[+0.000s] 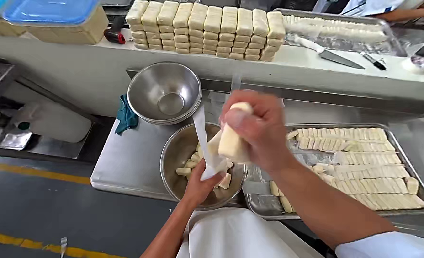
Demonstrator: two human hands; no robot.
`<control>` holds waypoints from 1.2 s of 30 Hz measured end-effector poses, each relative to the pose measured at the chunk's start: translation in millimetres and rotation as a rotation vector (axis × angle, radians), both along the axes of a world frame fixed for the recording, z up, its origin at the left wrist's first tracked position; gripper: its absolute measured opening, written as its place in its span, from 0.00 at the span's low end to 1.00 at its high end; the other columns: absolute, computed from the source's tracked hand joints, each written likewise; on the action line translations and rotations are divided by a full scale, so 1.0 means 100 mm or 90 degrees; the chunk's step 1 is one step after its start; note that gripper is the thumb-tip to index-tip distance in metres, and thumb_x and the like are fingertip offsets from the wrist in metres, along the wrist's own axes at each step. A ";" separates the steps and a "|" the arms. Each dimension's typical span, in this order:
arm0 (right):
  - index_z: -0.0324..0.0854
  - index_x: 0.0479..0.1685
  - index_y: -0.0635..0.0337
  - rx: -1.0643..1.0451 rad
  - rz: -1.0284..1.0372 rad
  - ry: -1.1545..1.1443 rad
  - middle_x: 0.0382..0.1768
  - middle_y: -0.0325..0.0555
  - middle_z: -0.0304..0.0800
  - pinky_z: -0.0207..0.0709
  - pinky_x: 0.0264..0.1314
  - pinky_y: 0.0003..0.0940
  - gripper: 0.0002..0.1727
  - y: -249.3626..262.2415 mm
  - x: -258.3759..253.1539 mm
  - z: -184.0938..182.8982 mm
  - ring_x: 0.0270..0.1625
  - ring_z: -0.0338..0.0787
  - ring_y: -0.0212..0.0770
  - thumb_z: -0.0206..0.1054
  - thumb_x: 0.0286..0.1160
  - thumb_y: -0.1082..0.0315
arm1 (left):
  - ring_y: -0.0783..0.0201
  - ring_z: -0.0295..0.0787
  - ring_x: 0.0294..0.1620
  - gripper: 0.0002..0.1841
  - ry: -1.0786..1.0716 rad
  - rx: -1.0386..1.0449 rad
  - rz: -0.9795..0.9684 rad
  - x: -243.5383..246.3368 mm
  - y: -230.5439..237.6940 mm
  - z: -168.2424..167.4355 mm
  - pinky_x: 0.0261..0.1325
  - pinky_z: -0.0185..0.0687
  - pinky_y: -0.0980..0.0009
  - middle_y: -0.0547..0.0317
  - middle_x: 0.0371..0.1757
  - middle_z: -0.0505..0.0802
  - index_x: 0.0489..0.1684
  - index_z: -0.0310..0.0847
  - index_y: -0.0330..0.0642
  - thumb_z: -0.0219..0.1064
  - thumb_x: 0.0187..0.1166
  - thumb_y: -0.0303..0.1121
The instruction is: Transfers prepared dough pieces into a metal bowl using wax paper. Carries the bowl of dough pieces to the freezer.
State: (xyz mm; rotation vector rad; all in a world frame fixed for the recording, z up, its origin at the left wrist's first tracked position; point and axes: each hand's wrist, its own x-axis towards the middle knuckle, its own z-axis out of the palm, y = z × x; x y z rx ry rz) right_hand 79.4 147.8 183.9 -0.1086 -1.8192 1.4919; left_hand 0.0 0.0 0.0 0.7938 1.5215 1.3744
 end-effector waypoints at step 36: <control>0.79 0.63 0.64 0.052 -0.194 -0.476 0.59 0.56 0.85 0.84 0.64 0.50 0.18 -0.03 0.61 -1.56 0.60 0.88 0.49 0.71 0.75 0.72 | 0.67 0.91 0.37 0.12 0.231 -0.026 0.131 -0.40 0.09 0.24 0.46 0.90 0.65 0.57 0.39 0.94 0.54 0.87 0.36 0.70 0.82 0.34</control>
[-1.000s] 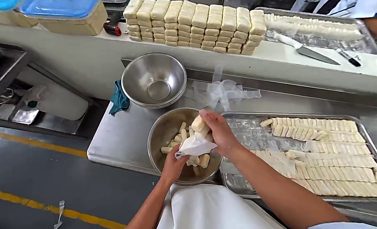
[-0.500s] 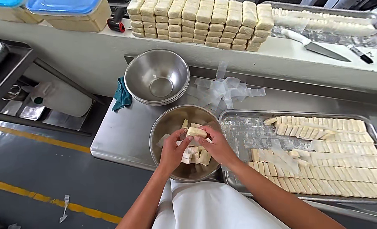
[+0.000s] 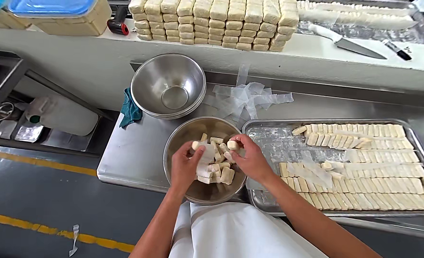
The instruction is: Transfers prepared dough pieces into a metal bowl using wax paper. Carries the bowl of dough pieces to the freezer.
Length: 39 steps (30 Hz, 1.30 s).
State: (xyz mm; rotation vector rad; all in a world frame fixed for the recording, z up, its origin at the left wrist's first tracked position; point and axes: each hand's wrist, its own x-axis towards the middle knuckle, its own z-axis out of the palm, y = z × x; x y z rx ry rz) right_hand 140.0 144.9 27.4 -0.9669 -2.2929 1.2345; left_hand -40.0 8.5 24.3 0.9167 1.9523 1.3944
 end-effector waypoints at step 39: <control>0.78 0.67 0.60 -0.132 -0.031 -0.051 0.58 0.55 0.86 0.85 0.59 0.50 0.34 -0.01 0.03 -0.28 0.56 0.88 0.48 0.87 0.59 0.63 | 0.64 0.91 0.48 0.14 0.045 -0.095 -0.088 0.12 -0.13 -0.24 0.54 0.88 0.58 0.56 0.49 0.94 0.56 0.88 0.40 0.74 0.78 0.36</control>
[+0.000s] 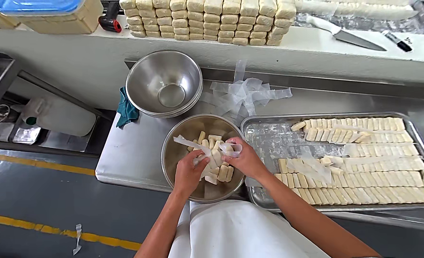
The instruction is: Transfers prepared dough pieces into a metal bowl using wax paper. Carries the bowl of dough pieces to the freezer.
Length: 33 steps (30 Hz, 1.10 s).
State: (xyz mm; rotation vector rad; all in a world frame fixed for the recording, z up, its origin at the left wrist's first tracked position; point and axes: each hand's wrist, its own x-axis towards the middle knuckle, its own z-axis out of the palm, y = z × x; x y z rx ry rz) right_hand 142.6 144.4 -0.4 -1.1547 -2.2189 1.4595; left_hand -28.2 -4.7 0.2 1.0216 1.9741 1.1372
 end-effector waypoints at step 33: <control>0.72 0.83 0.54 0.172 0.319 -0.307 0.84 0.57 0.68 0.66 0.83 0.60 0.38 0.02 -0.09 -0.16 0.86 0.67 0.61 0.78 0.69 0.65 | 0.48 0.87 0.67 0.23 0.015 -0.135 0.035 -0.18 0.09 -0.12 0.71 0.81 0.46 0.41 0.72 0.85 0.79 0.73 0.38 0.63 0.88 0.37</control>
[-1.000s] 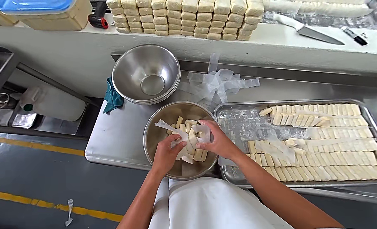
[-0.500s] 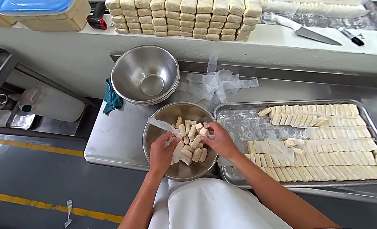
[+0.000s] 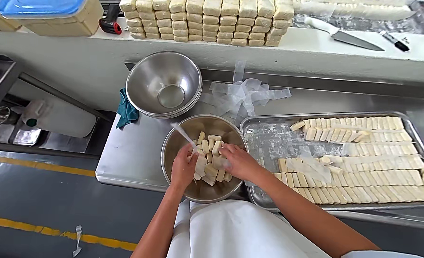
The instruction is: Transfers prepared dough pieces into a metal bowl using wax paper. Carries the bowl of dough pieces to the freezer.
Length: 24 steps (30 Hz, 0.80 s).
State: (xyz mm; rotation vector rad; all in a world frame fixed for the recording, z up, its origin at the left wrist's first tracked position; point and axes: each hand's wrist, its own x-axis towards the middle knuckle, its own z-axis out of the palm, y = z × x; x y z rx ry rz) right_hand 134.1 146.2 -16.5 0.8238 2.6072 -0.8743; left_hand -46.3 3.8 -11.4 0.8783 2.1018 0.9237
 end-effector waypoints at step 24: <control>0.88 0.46 0.70 0.095 -0.148 0.169 0.46 0.62 0.91 0.83 0.56 0.60 0.15 0.22 -0.06 0.16 0.50 0.92 0.61 0.61 0.87 0.66 | 0.37 0.85 0.67 0.43 0.080 -0.283 -0.066 0.02 0.01 0.02 0.67 0.75 0.32 0.39 0.68 0.88 0.84 0.69 0.41 0.66 0.77 0.64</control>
